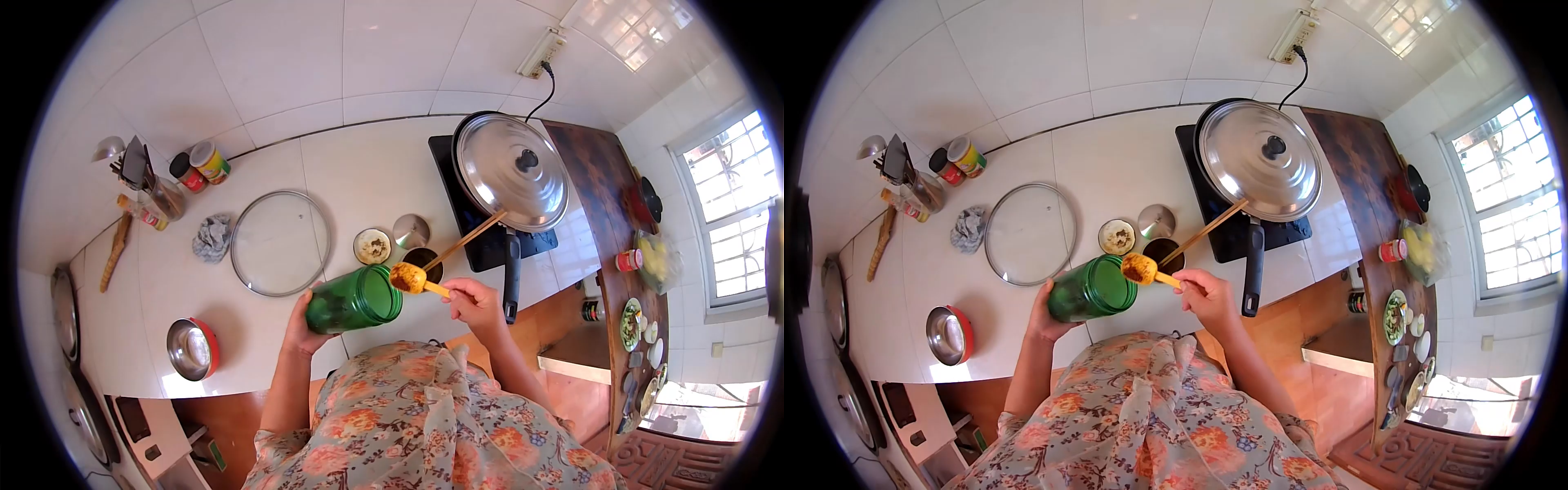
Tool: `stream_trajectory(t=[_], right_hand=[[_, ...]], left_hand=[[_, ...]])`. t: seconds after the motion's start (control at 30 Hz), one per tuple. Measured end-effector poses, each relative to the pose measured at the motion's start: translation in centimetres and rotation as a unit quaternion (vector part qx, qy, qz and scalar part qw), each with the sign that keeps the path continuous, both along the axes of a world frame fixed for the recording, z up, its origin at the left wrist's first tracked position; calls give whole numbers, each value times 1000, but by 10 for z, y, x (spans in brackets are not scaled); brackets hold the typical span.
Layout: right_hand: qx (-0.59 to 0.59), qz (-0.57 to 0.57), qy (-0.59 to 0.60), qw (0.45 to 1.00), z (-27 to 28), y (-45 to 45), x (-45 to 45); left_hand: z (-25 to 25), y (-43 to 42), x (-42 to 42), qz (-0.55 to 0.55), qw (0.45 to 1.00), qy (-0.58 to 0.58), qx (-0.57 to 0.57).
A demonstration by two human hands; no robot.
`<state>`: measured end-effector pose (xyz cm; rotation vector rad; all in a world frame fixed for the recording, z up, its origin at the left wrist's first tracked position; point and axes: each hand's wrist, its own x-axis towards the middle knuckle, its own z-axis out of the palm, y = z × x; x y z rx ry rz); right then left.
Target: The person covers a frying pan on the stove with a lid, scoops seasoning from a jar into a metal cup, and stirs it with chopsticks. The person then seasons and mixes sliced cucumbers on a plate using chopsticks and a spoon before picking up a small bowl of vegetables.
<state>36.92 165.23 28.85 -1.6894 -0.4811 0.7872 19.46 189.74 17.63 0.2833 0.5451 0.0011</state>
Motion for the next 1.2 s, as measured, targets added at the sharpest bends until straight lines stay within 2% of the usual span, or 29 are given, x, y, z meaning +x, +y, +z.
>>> stream_trajectory(t=[0.13, 0.17, 0.2, 0.23, 0.3, 0.37, 0.43, 0.47, 0.5, 0.53, 0.57, 0.63, 0.67, 0.7, 0.77, 0.9, 0.97, 1.03, 1.1, 1.2], right_hand=[[-27, 74, -53, 996, -11, 24, -13], [25, 135, -211, 968, -19, 33, -14], [75, 191, -362, 909, -23, 38, -15], [74, 189, -364, 909, -24, 36, -17], [0, 164, -300, 940, -7, 39, -22], [-34, 146, -321, 935, -7, 40, -19], [-58, 87, -191, 976, -13, 41, -17], [-31, 139, -191, 971, -26, 43, -16], [-99, 223, -145, 959, -19, 47, -15], [-58, 261, -119, 956, -26, 49, -18], [-39, 225, 0, 974, -24, 53, -25], [-2, 223, -5, 975, -31, 58, -24], [-14, 226, 13, 974, -32, 61, -23], [4, 210, 24, 977, -36, 64, -25], [-8, 230, 60, 971, -27, 71, -23], [7, 216, 48, 975, -32, 88, -28], [7, 227, 30, 973, -36, 97, -32], [0, 251, 29, 968, -29, 105, -37], [-13, 260, -37, 965, -25, 114, -43], [-29, 276, -30, 960, -24, 126, -45]], left_hand=[[3, -6, 4, -12, 1000, -16, 1], [1, -8, 4, -6, 1000, -12, 5], [-1, -9, 4, 0, 1000, -8, 9], [-3, -11, 4, -2, 1000, -10, 9], [-6, -11, 2, 16, 999, -22, 19], [-6, -10, -5, 19, 999, -26, 17], [-7, -9, -9, 21, 999, -37, 25], [-6, -9, -11, 17, 998, -45, 35], [-3, -10, -11, 12, 999, -44, 29], [1, -13, -11, 19, 999, -43, 22], [2, -15, -10, 11, 998, -51, 20], [-2, -12, -13, -40, 998, -43, -7], [3, -14, -12, -45, 998, -50, 15], [2, -13, -14, -33, 999, -18, 15], [-4, -11, -12, -21, 998, -27, 54], [-21, -5, -21, 104, 965, 20, 239], [-31, 1, -25, 114, 891, 106, 426], [-38, 2, -26, 140, 876, 75, 455], [-39, 1, -27, 141, 867, 79, 472], [-25, -4, -23, 181, 877, 68, 440]])
